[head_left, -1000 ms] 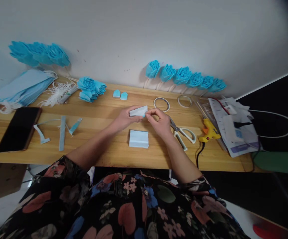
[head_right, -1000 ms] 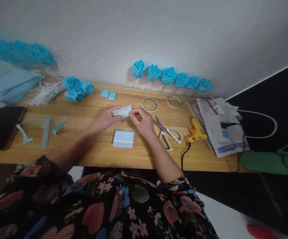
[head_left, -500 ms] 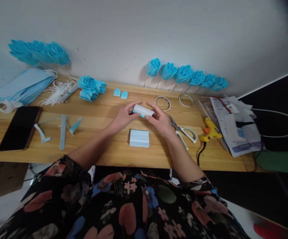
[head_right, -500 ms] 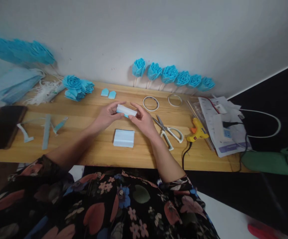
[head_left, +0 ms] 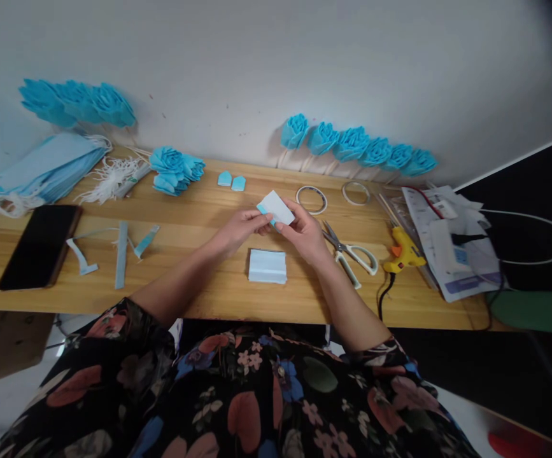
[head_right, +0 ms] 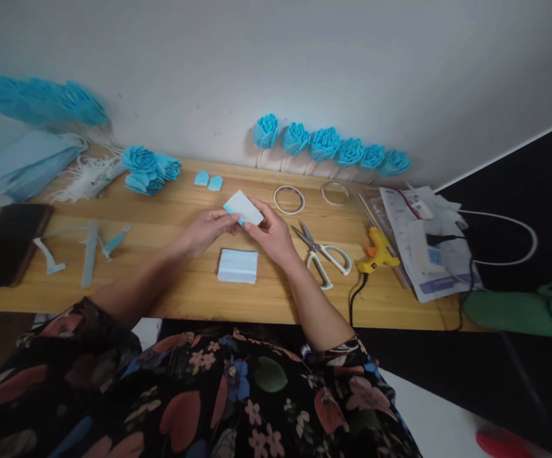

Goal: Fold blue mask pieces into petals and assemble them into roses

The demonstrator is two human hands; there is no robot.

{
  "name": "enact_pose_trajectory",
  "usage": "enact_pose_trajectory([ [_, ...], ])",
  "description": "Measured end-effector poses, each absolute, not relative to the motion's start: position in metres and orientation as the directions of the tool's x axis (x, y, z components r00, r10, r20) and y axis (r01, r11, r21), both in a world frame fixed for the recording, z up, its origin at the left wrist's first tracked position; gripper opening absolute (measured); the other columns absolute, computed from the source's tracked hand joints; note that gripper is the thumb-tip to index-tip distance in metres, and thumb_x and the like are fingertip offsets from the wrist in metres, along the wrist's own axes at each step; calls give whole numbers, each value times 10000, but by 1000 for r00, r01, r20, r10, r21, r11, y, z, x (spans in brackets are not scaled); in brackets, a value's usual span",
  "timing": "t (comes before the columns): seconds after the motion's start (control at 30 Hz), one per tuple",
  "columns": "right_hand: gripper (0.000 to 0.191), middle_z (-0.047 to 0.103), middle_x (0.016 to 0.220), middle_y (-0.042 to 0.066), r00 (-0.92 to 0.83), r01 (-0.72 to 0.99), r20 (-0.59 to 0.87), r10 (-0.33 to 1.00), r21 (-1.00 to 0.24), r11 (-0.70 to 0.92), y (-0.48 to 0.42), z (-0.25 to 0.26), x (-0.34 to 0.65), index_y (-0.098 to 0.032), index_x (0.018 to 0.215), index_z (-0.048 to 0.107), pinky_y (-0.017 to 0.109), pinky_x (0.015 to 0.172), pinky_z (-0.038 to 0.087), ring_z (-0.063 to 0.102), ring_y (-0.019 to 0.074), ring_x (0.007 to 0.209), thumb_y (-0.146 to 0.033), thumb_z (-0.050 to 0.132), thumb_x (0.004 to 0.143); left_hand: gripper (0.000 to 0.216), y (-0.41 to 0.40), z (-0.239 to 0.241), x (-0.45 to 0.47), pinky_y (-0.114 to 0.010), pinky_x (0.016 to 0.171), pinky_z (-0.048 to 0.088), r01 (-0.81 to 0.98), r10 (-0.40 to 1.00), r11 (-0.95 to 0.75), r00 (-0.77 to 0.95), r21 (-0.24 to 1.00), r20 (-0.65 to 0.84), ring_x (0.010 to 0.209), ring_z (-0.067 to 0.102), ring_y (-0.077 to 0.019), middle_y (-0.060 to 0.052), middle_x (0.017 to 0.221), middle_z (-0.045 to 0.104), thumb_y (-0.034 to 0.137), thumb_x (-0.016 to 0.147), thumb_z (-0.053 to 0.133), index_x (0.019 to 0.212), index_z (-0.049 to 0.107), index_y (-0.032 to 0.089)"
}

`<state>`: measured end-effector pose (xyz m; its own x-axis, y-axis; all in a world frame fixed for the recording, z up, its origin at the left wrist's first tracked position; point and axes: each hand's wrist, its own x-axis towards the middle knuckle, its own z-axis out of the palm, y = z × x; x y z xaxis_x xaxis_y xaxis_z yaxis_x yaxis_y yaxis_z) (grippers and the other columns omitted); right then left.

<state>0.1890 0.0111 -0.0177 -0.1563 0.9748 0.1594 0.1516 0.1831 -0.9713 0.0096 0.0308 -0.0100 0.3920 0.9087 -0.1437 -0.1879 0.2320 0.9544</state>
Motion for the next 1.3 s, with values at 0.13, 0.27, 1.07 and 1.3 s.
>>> enact_pose_trajectory([
  [0.13, 560, 698, 1147, 56, -164, 222, 185, 969, -950, 219, 10, -15, 193, -270, 1365, 544, 392, 865, 554, 658, 208, 939, -458, 667, 852, 189, 32, -9, 8, -300, 730, 434, -272, 916, 287, 358, 919, -180, 689, 576, -126, -38, 699, 664, 283, 786, 724, 716, 685, 112],
  [0.27, 491, 693, 1123, 52, -130, 336, 306, 943, -881, 332, 10, -8, 203, -309, 1391, 520, 412, 908, 545, 655, 218, 1017, -459, 561, 925, 131, 36, -4, 6, -293, 699, 436, -370, 908, 369, 339, 853, -245, 688, 610, -136, -57, 733, 690, 229, 789, 714, 774, 676, 105],
  [1.07, 154, 509, 1488, -62, -361, 573, 552, 752, -506, 645, 15, -8, 201, -370, 933, 767, 586, 1150, 334, 380, 259, 1428, -268, 662, 885, 191, 34, -5, 6, -258, 607, 411, -195, 900, 335, 357, 922, -251, 565, 547, -103, -20, 586, 629, 253, 783, 700, 646, 646, 131],
  [1.3, 107, 657, 1315, 41, -168, 381, 363, 917, -834, 400, 11, -9, 197, -279, 893, 761, 486, 1088, 420, 588, 239, 1243, -341, 683, 855, 250, 35, -8, 6, -265, 607, 416, -71, 936, 204, 305, 976, -173, 572, 526, -106, -13, 591, 615, 339, 765, 716, 619, 645, 150],
])
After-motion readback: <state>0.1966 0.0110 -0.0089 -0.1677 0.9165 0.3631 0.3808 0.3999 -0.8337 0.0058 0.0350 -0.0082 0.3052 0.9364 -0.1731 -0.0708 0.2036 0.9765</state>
